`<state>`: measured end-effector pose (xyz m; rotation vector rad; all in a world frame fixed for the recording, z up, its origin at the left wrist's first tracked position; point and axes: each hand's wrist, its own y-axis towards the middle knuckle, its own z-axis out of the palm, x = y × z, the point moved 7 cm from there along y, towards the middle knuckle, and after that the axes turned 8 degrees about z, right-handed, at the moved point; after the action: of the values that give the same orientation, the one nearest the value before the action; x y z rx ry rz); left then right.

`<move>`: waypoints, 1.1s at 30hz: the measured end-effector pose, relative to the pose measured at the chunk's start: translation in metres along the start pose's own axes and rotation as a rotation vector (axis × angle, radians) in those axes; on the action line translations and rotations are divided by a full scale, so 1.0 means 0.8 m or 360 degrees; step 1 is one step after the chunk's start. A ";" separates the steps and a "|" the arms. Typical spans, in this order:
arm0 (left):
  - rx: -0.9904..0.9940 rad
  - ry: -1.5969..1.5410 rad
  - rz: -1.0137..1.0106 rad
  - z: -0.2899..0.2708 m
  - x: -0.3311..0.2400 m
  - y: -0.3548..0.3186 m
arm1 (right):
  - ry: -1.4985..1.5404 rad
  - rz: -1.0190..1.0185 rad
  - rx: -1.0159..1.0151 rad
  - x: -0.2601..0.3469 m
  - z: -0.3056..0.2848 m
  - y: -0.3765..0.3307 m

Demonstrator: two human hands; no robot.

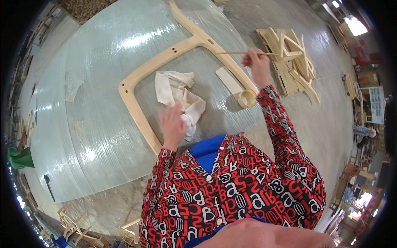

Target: The person applies glue to the joints of a wooden chair frame using a small brush and container. They repeatedly dip the brush into the container and apply glue to specific holes on the frame, then wipe the surface with a cloth.

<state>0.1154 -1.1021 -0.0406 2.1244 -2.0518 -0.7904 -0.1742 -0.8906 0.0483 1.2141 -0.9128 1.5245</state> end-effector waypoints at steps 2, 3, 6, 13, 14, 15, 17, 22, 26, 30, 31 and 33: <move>0.0147 -0.0082 0.0319 0.030 -0.048 0.040 | -0.0191 -0.0061 -0.0066 0.023 -0.061 -0.033; 0.0223 -0.0101 0.0478 0.043 -0.068 0.054 | -0.0289 -0.0053 -0.0145 0.026 -0.083 -0.049; 0.0285 -0.0001 0.0806 0.082 -0.108 0.095 | -0.0616 -0.0009 -0.0189 0.029 -0.115 -0.091; 0.0386 0.0151 0.0889 0.155 -0.110 0.151 | -0.0933 0.0122 -0.0036 -0.022 -0.113 -0.101; 0.0388 0.0140 0.0897 0.158 -0.112 0.149 | -0.0993 0.0089 0.0027 -0.029 -0.110 -0.100; 0.0388 0.0129 0.0903 0.161 -0.113 0.148 | -0.1052 0.0055 0.0093 -0.033 -0.108 -0.099; 0.0380 0.0117 0.0903 0.162 -0.113 0.147 | -0.1440 -0.0088 0.0270 -0.027 -0.103 -0.097; 0.0382 0.0127 0.0873 0.162 -0.108 0.147 | -0.1758 -0.0319 0.0750 -0.003 -0.067 -0.096; 0.0369 0.0103 0.0876 0.164 -0.111 0.146 | -0.1881 -0.0279 0.0997 0.008 -0.053 -0.096; 0.0355 0.0061 0.0882 0.162 -0.114 0.147 | -0.1899 -0.0334 0.1197 0.018 -0.043 -0.098; 0.0354 0.0051 0.0885 0.162 -0.115 0.147 | -0.1907 -0.0357 0.1243 0.019 -0.041 -0.099; 0.0356 0.0034 0.0889 0.160 -0.115 0.147 | -0.1908 -0.0379 0.1307 0.022 -0.038 -0.101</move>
<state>-0.0418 -0.9892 -0.0756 1.4873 -2.6302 -0.4710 -0.1056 -0.8366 0.0580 2.8588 -0.7676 0.8600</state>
